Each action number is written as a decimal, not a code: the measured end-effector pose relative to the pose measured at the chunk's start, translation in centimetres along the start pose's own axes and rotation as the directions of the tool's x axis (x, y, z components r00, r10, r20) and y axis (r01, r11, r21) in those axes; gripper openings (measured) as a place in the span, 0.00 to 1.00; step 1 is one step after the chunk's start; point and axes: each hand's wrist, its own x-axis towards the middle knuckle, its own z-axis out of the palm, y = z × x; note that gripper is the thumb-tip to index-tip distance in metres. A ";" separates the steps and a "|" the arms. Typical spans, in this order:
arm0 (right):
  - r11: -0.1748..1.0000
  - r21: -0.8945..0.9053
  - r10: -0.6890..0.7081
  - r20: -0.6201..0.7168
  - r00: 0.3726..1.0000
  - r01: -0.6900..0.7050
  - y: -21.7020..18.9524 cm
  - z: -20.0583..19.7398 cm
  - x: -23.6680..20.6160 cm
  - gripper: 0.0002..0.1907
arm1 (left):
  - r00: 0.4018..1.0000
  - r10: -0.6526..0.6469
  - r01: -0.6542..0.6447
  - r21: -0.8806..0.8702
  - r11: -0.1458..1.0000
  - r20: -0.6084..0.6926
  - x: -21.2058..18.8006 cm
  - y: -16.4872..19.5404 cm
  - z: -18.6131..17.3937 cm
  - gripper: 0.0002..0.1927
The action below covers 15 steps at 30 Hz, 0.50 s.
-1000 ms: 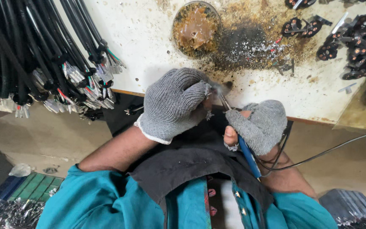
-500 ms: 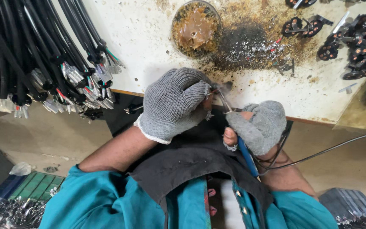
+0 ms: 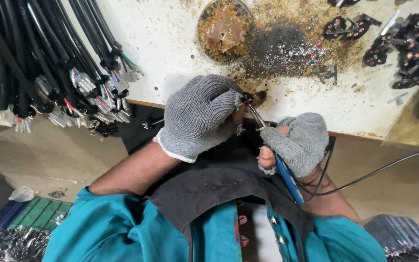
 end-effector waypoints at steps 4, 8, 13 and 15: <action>0.547 0.044 0.698 0.527 0.485 -0.836 -0.5 0.2 0.7 0.19 | 0.999 -0.002 0.001 0.018 1.000 0.041 0.1 -0.3 -0.4 0.11; 0.739 0.202 0.494 0.487 0.721 -0.643 0.0 0.3 0.5 0.18 | 0.998 -0.005 0.005 -0.009 1.000 0.056 0.0 -0.4 -0.5 0.13; 0.990 0.122 0.045 0.165 0.985 -0.066 0.8 0.4 0.0 0.05 | 0.999 -0.002 0.002 0.015 1.000 0.046 -0.2 -0.2 -0.2 0.12; 0.982 0.155 0.081 0.179 0.981 -0.109 0.8 0.4 -0.3 0.06 | 1.000 0.019 -0.019 0.014 1.000 0.021 -0.2 -0.2 -0.2 0.13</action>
